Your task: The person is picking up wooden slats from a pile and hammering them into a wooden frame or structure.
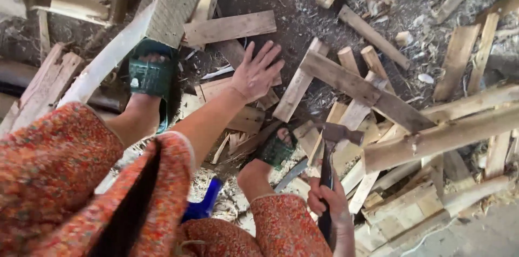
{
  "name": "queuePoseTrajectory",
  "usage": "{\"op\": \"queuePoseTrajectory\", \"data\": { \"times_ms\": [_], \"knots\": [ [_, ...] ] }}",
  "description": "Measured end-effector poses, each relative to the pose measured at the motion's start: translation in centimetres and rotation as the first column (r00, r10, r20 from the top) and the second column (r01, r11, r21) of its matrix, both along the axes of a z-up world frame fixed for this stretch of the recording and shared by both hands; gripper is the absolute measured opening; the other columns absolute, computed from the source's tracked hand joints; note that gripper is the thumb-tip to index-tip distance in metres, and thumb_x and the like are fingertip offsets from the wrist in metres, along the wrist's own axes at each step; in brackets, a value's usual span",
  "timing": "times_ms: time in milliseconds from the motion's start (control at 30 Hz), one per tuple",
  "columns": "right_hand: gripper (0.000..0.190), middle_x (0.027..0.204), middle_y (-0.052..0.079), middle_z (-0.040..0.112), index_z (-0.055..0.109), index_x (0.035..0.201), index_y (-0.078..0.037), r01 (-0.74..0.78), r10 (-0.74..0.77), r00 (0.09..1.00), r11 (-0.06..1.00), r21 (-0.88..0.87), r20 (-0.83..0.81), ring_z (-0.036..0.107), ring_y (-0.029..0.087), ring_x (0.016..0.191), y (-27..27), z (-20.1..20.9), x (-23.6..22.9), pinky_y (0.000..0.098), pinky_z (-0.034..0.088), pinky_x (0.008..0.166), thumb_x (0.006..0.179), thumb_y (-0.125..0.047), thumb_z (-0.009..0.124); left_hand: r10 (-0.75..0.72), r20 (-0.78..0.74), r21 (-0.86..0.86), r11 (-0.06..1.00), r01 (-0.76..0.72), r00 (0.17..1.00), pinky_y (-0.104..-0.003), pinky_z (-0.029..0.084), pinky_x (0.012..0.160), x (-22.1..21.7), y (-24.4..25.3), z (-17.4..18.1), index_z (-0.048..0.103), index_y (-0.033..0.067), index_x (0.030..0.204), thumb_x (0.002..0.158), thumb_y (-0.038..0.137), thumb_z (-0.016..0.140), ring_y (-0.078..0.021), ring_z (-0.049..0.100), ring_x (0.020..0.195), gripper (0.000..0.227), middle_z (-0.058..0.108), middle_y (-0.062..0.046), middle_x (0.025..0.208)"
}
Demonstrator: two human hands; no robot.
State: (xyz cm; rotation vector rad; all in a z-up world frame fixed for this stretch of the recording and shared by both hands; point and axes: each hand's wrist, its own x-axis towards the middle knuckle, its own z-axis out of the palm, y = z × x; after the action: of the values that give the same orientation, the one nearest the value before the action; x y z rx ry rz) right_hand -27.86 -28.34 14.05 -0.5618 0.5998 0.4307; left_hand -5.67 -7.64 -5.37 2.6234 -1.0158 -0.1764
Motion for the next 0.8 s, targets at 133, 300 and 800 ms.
{"op": "queuePoseTrajectory", "data": {
  "times_ms": [133,300,800],
  "knots": [
    [0.063,0.065,0.003,0.033,0.028,0.138,-0.006,0.049,-0.050,0.999,0.997,0.059,0.018,0.032,0.008,0.035,1.1,-1.6,-1.1,0.0236,0.024,0.029,0.088,-0.017,0.065,0.103,-0.031,-0.452,0.886,-0.106,0.994,-0.052,0.041,0.093,-2.7,-1.1,3.6,0.050,0.0242,0.124,0.083,0.010,0.065,-0.0294,0.058,0.110,0.046,0.059,-0.009,0.121],
    [0.050,0.061,0.002,0.033,0.036,0.132,-0.005,-0.010,-0.009,0.982,0.995,-0.104,-0.189,0.028,0.005,0.037,3.1,0.5,2.2,0.0182,0.027,0.030,0.084,-0.004,0.046,-0.156,-0.976,-0.041,0.819,-0.573,-0.153,-0.035,0.058,0.090,-1.7,-1.4,13.7,0.062,0.0049,0.111,0.091,0.039,0.041,-0.0258,0.066,0.098,0.045,0.068,-0.015,0.105],
    [0.068,0.064,0.001,0.035,0.026,0.146,-0.026,-0.027,0.012,0.990,0.994,-0.107,-0.138,0.038,0.011,0.040,2.8,-7.7,-3.7,0.0236,0.034,0.039,0.083,-0.014,0.049,-0.012,-0.924,-0.146,0.935,-0.324,0.382,-0.030,0.051,0.071,-5.7,4.3,13.7,0.073,0.0157,0.097,0.084,0.008,0.054,-0.0147,0.065,0.083,0.024,0.071,0.000,0.099]
  ]
}}
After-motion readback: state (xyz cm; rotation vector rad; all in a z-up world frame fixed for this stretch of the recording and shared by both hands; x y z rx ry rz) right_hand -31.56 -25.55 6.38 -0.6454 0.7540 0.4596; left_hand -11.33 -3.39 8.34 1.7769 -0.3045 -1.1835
